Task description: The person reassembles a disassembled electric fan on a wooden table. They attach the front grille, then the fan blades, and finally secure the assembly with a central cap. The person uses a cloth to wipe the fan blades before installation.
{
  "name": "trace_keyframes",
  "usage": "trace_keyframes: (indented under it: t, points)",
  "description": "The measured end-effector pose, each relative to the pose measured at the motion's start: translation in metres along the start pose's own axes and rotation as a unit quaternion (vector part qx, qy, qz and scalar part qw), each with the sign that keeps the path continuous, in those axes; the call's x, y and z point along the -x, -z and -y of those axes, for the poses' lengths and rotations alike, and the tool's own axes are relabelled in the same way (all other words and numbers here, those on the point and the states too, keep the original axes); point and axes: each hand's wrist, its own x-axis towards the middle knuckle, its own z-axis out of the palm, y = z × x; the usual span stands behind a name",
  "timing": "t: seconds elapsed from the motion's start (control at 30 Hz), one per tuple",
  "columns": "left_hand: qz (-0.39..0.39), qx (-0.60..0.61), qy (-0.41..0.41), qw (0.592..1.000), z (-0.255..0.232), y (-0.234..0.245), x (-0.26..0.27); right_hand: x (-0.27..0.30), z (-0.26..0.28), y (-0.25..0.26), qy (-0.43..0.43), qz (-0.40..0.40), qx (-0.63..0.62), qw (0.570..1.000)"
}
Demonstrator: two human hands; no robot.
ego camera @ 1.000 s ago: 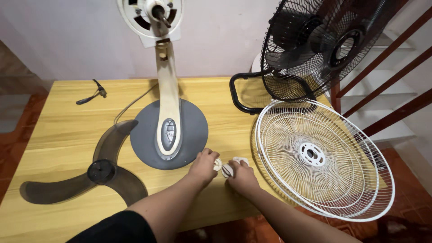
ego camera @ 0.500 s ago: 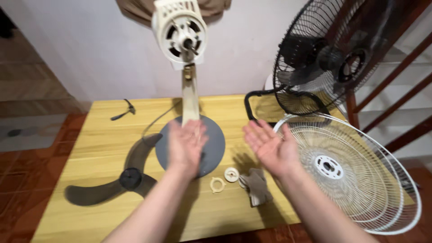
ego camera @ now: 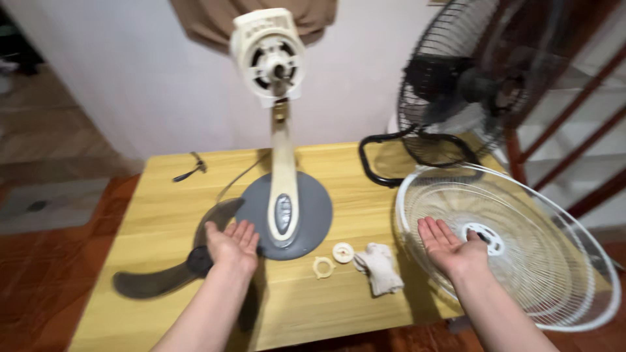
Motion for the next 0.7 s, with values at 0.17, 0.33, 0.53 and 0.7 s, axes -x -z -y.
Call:
trace_keyframes:
  t: [0.17,0.33,0.53,0.7]
  points:
    - [0.042,-0.036,0.066,0.996,0.073,-0.069,-0.005,-0.006,0.054,0.013,0.044,-0.017,-0.001,0.999]
    - [0.082,-0.056,0.124,0.987,0.149,-0.123,-0.003,-0.009,0.113,0.035,0.087,-0.048,-0.020,0.995]
    - [0.097,-0.140,0.133,0.976,0.246,-0.166,-0.024,-0.032,0.201,0.070,0.135,-0.107,0.054,0.984]
    - [0.030,-0.225,0.072,0.971,0.312,-0.181,-0.060,-0.073,0.272,0.094,0.141,-0.152,0.173,0.963]
